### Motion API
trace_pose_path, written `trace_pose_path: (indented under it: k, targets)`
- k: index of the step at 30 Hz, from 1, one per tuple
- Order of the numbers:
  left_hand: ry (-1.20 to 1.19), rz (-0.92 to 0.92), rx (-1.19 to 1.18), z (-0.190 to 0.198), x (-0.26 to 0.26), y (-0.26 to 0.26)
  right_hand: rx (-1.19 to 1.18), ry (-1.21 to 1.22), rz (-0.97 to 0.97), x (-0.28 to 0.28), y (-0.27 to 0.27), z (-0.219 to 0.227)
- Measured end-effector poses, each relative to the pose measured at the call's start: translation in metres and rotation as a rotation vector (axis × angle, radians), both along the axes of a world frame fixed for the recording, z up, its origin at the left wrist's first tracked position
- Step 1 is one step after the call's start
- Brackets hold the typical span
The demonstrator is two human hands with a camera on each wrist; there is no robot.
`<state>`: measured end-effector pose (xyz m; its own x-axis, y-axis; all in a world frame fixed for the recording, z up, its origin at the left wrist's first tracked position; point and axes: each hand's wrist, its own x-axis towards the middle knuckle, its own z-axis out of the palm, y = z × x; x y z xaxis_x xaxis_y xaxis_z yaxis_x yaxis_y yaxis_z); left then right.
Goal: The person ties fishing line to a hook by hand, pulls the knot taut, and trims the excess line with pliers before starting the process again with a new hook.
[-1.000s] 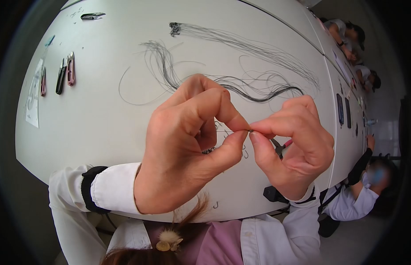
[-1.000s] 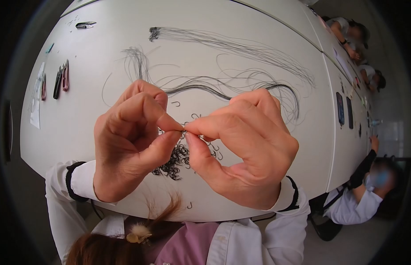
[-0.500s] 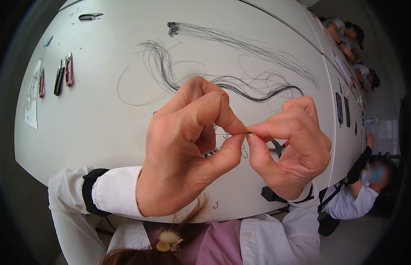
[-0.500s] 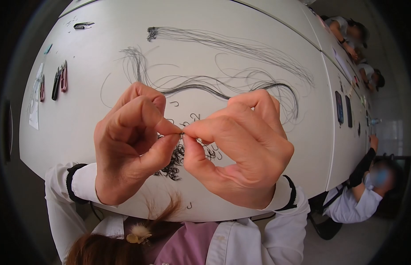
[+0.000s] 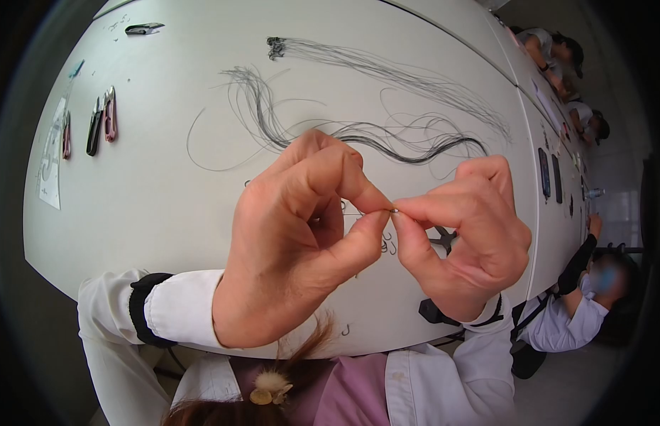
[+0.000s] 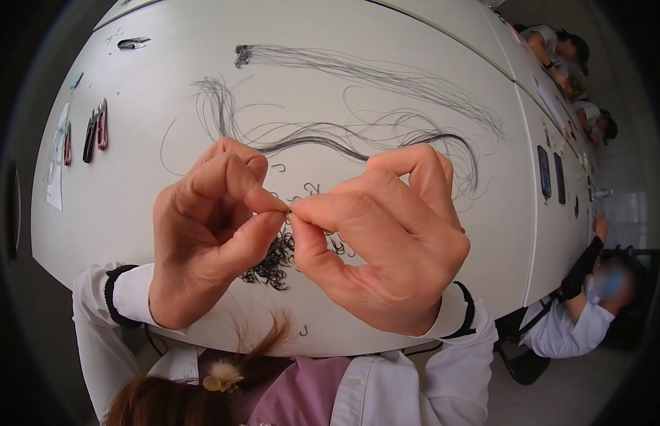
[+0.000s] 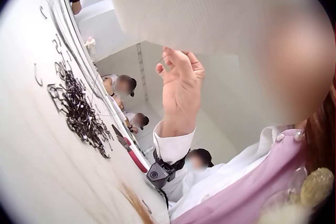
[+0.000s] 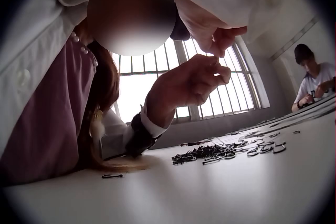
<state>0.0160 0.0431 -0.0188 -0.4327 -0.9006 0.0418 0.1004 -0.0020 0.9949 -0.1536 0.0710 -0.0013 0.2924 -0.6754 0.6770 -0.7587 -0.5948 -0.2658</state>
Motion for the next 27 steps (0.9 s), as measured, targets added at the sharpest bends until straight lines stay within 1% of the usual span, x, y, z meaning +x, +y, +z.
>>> trace_pose_path:
  k: [3,5,8,16,19,27]
  targets:
    - [-0.015,-0.002,0.001,-0.0006,0.0004,-0.0013,0.034,-0.041,0.013,0.0001,0.0,0.0013]
    - [-0.035,-0.006,-0.009,-0.0012,0.0,-0.0008,0.029,-0.034,0.006,0.0009,0.0006,0.0016]
    - [0.009,0.015,0.02,-0.0029,-0.0008,0.0002,0.023,-0.026,0.007,0.0012,0.0009,0.0023]
    - [-0.017,-0.006,-0.04,-0.0006,0.0001,0.0008,0.025,-0.02,-0.001,0.0013,0.0012,0.0012]
    - [0.004,0.002,-0.009,0.0003,-0.0004,0.0018,0.021,-0.017,-0.003,0.0014,0.0013,0.0014]
    - [0.004,-0.002,-0.027,-0.003,0.0002,0.0007,-0.006,0.014,0.0,0.0001,0.001,-0.0006]
